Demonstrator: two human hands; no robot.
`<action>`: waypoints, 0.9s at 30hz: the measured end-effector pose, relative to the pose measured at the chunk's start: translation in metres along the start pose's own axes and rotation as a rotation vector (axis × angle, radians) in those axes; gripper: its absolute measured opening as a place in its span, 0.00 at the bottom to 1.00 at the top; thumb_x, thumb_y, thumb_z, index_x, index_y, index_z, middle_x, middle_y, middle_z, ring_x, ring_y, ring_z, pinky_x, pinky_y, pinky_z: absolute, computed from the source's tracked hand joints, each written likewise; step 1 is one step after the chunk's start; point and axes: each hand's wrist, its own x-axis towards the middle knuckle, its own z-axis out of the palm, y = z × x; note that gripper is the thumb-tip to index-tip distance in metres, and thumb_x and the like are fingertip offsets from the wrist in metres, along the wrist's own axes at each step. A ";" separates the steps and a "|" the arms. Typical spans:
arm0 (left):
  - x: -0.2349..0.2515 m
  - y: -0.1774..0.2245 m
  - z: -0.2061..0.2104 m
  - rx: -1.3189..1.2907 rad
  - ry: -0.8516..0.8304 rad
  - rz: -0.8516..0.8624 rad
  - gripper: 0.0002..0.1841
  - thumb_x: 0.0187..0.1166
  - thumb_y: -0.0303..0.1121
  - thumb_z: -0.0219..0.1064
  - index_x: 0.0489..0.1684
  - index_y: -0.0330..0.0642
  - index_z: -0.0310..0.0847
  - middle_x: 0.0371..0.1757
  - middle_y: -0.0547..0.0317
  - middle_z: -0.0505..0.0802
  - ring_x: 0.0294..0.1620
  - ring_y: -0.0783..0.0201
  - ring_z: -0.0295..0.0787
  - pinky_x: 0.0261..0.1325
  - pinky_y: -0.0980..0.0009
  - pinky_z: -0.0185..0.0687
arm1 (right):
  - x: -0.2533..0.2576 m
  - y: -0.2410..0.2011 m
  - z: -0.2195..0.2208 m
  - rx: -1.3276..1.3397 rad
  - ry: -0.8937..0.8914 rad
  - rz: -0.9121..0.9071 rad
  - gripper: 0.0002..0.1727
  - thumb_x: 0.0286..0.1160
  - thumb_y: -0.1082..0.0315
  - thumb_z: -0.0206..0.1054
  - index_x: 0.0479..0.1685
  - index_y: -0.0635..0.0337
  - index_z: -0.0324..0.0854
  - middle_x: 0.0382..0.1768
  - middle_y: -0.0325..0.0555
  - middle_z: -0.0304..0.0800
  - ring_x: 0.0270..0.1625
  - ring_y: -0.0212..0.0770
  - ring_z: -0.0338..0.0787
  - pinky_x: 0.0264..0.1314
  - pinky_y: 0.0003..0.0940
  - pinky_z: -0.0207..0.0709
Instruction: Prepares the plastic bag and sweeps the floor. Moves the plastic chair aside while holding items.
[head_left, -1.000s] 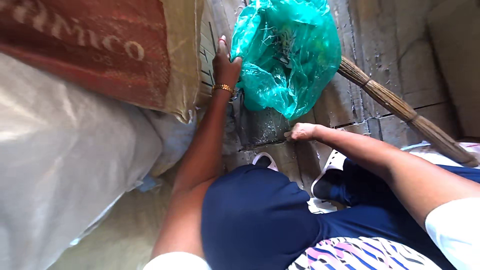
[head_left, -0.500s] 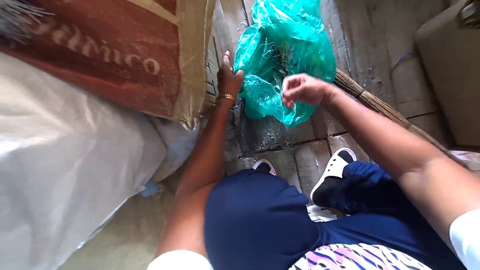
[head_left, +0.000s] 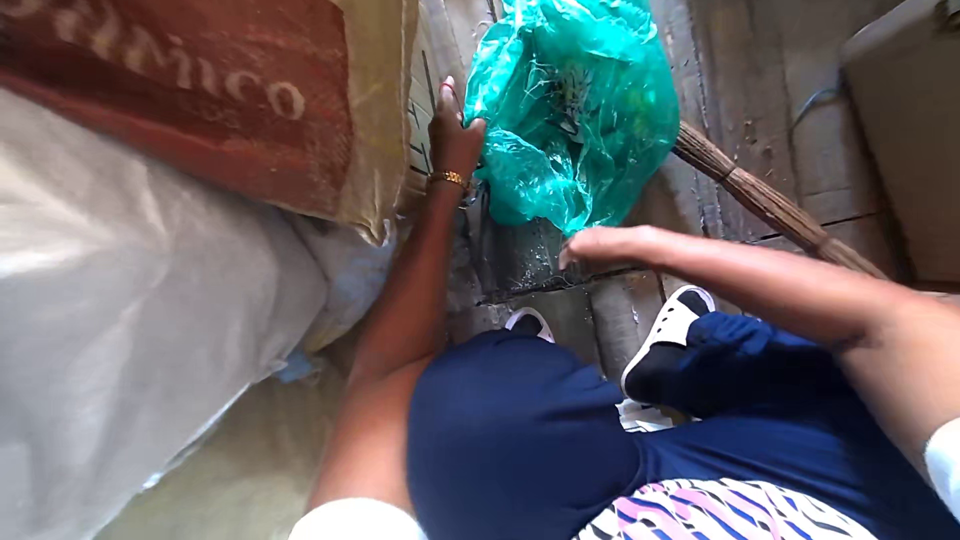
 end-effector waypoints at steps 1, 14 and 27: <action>-0.001 0.001 0.000 0.001 -0.004 0.008 0.38 0.77 0.26 0.63 0.91 0.31 0.54 0.84 0.37 0.74 0.79 0.49 0.78 0.79 0.57 0.72 | 0.008 0.002 0.021 -0.085 -0.045 -0.014 0.26 0.77 0.80 0.65 0.75 0.50 0.84 0.68 0.66 0.84 0.61 0.71 0.88 0.62 0.71 0.78; -0.003 0.007 0.003 0.006 -0.015 -0.008 0.38 0.77 0.27 0.63 0.92 0.34 0.53 0.81 0.37 0.78 0.71 0.49 0.83 0.73 0.55 0.76 | 0.018 0.044 0.108 -0.103 0.267 -0.187 0.13 0.80 0.82 0.60 0.51 0.66 0.90 0.56 0.65 0.87 0.57 0.66 0.90 0.56 0.60 0.85; -0.001 0.001 0.003 0.031 -0.009 0.020 0.37 0.77 0.27 0.62 0.90 0.31 0.55 0.79 0.35 0.79 0.70 0.49 0.84 0.72 0.57 0.76 | 0.021 0.037 0.044 0.410 0.228 0.034 0.07 0.73 0.80 0.72 0.46 0.76 0.89 0.46 0.66 0.93 0.52 0.60 0.93 0.67 0.56 0.80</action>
